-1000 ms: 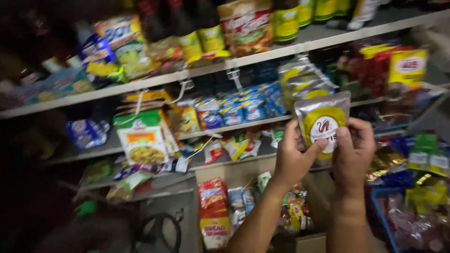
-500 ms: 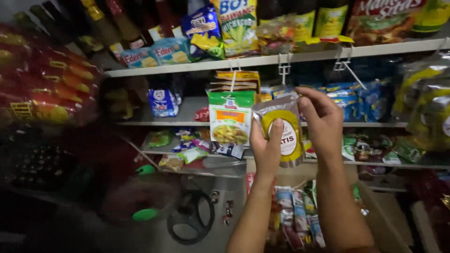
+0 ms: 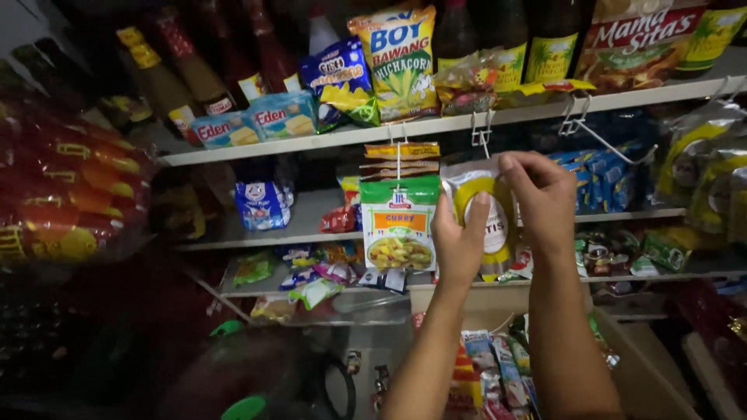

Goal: Organizing and hanging various food seasoning and snack packets onto retail shelves.

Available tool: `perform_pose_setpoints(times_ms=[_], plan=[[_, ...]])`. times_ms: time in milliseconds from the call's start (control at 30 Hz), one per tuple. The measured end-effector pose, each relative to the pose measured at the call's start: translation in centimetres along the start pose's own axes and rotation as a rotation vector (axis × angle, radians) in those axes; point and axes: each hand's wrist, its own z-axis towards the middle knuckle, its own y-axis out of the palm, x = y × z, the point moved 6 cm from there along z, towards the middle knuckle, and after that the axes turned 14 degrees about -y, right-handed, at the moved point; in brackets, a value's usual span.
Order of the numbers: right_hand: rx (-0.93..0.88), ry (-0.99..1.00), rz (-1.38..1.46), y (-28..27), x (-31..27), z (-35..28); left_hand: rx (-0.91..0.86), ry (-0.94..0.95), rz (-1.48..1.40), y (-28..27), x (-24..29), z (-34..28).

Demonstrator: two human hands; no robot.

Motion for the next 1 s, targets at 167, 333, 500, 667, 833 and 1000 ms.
perform_pose_setpoints(times_ms=[167, 333, 500, 667, 833, 1000], plan=[[0.035, 0.081, 0.02, 0.4, -0.1, -0.1, -0.01, 0.016, -0.052, -0.5, -0.9, 0.3], [0.051, 0.11, 0.071, 0.4, 0.4, -0.8, -0.02, -0.02, -0.036, -0.7, -2.1, 0.7], [0.111, 0.125, 0.19, -0.2, 2.2, -1.4, 0.034, -0.025, 0.034, -0.6, -3.3, 1.8], [0.119, 0.162, 0.275, -0.7, 3.7, -0.9, 0.068, -0.006, 0.0, -0.2, -3.8, 1.7], [0.139, 0.098, 0.026, 0.2, 4.8, -1.4, 0.091, -0.033, -0.058, -0.1, -6.2, 2.8], [0.19, -0.092, -0.207, -0.6, 12.2, -4.8, 0.111, -0.1, 0.045, 0.4, -15.6, 7.1]])
